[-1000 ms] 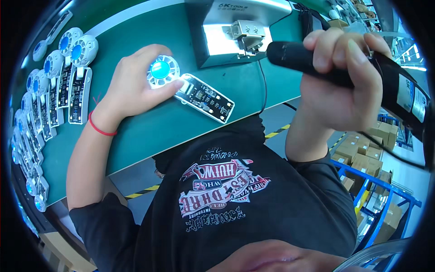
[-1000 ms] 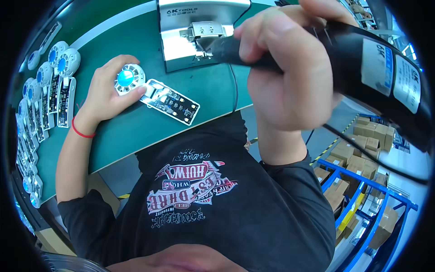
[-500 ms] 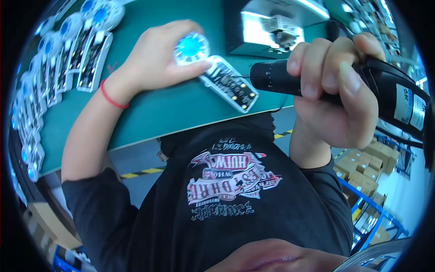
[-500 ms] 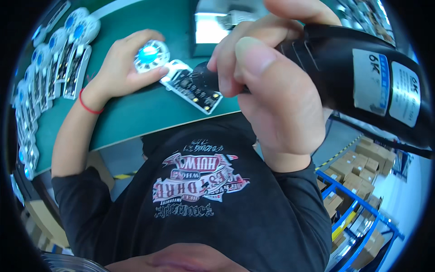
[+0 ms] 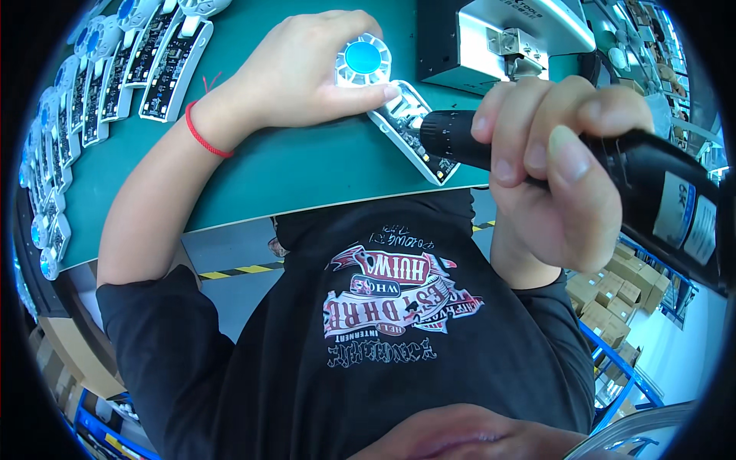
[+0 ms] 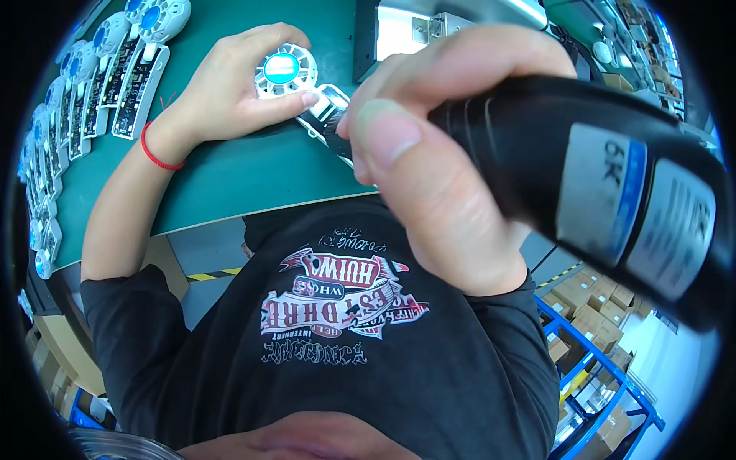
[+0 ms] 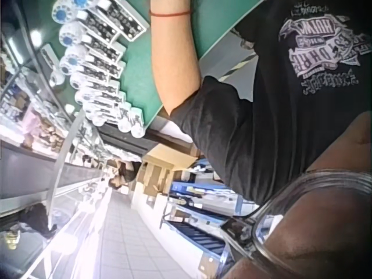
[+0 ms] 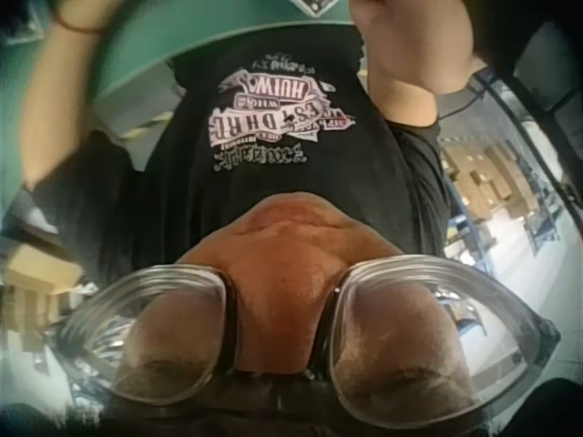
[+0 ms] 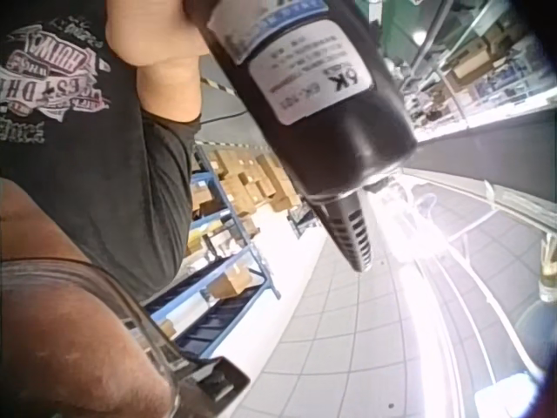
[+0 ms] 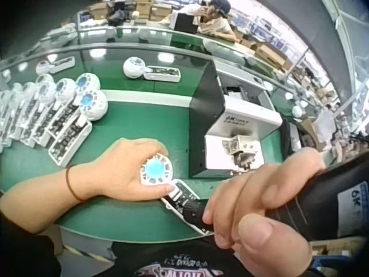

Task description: Assemble electronic components onto circuit boards using an electric screwdriver.

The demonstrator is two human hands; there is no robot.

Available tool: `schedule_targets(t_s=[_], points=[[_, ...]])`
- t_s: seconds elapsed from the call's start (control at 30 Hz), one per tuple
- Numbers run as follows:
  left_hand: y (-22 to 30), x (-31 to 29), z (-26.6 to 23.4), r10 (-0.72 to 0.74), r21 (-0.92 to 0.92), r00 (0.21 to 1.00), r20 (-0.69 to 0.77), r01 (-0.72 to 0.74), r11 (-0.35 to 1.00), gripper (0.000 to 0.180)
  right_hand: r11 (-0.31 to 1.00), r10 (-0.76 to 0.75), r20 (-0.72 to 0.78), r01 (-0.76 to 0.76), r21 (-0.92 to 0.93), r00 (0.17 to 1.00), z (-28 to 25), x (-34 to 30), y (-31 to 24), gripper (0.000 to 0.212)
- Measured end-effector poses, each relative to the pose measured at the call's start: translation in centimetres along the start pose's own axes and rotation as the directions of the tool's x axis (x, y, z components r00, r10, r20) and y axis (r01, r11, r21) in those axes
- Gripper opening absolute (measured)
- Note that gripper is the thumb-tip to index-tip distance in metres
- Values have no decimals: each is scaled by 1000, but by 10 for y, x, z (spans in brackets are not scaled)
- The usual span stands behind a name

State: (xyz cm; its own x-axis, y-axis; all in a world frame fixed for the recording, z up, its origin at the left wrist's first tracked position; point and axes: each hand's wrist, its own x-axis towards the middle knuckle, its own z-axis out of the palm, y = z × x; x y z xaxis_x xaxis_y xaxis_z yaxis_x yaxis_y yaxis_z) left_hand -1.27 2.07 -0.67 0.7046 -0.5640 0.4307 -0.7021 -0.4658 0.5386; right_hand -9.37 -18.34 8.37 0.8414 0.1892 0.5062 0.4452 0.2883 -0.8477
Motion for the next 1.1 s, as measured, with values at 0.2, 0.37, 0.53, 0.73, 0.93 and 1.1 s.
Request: schedule_targets(t_s=[0.2, 0.37, 0.53, 0.73, 0.93, 1.1], points=[[1, 7, -2, 55, -9, 998, 19, -55, 998, 45, 996, -5, 75, -1, 85, 997, -15, 3, 3, 43], [1, -1, -9, -3, -87, 999, 44, 6, 996, 42, 978, -208, -38, 207, -37, 977, -61, 25, -27, 39], [-4, 3, -9, -25, -82, 998, 51, 29, 996, 41, 912, -384, -191, 339, -232, 903, -69, 29, -25, 36], [-9, 1, -10, -43, -73, 999, 23, 44, 996, 42, 947, -256, -99, 229, -225, 962, -67, 16, -28, 36], [-11, 2, -9, -44, -77, 999, -1, 44, 996, 43, 981, -155, -58, 147, -124, 986, -52, -9, -25, 36], [-11, 0, -9, -56, -94, 998, 0, 56, 994, 44, 995, -88, -74, 84, -60, 993, -48, -19, -14, 38]])
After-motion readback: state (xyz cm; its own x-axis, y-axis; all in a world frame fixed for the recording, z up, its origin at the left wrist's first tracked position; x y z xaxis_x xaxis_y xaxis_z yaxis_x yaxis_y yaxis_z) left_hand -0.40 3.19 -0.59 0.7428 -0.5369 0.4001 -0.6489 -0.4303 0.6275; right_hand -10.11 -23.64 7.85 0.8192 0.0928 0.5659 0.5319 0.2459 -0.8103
